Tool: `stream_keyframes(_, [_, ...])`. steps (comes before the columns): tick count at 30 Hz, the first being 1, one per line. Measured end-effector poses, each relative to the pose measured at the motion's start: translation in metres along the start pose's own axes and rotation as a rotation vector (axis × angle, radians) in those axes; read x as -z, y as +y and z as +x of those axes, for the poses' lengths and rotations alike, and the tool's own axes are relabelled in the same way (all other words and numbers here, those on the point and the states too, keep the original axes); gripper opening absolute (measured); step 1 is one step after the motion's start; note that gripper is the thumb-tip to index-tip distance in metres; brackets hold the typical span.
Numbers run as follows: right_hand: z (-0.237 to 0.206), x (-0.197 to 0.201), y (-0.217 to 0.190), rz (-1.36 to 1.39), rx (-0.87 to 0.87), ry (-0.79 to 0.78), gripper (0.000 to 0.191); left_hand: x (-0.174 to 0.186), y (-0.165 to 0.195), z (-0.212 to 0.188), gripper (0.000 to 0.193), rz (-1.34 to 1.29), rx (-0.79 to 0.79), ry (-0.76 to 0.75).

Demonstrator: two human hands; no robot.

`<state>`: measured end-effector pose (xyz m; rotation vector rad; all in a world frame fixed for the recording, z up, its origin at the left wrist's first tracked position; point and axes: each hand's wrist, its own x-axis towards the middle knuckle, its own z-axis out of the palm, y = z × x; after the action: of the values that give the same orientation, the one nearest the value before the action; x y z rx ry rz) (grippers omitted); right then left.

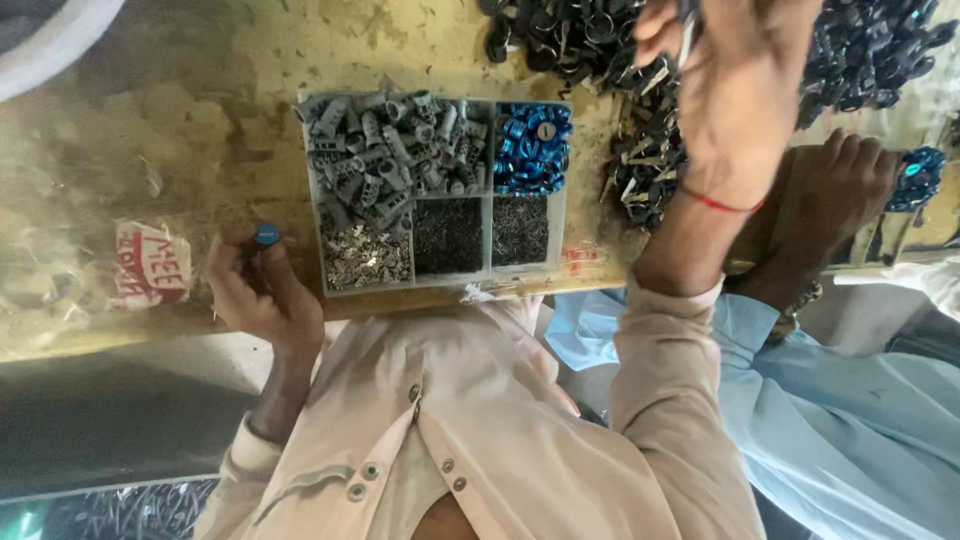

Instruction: The person assembles lock cylinders by hand, inserting pins and springs into a blue housing and inserting a key to test the mechanism. The person repeats this process with multiple components on a cluttered workbench.

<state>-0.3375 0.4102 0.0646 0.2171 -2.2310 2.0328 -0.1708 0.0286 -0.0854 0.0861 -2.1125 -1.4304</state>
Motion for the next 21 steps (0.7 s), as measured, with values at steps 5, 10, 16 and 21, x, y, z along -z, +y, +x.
stream_keyframes(5, [-0.086, -0.036, -0.011, 0.453, -0.273, -0.107, 0.045, 0.01, 0.012, -0.019, 0.017, -0.093, 0.033, -0.027])
stream_keyframes(10, [-0.127, -0.063, -0.023, 0.668, -0.397, 0.039, 0.059, 0.011, 0.037, -0.025, 0.017, -0.185, 0.013, -0.045])
stream_keyframes(16, [-0.147, -0.061, -0.002, 0.549, -0.28, -0.047, 0.053, -0.008, 0.067, -0.027, 0.02, -0.358, -0.022, -0.269])
stream_keyframes(21, [-0.16, -0.057, 0.017, 0.313, -0.182, 0.058, 0.03, -0.029, 0.078, -0.026, 0.027, -0.366, -0.014, -0.402])
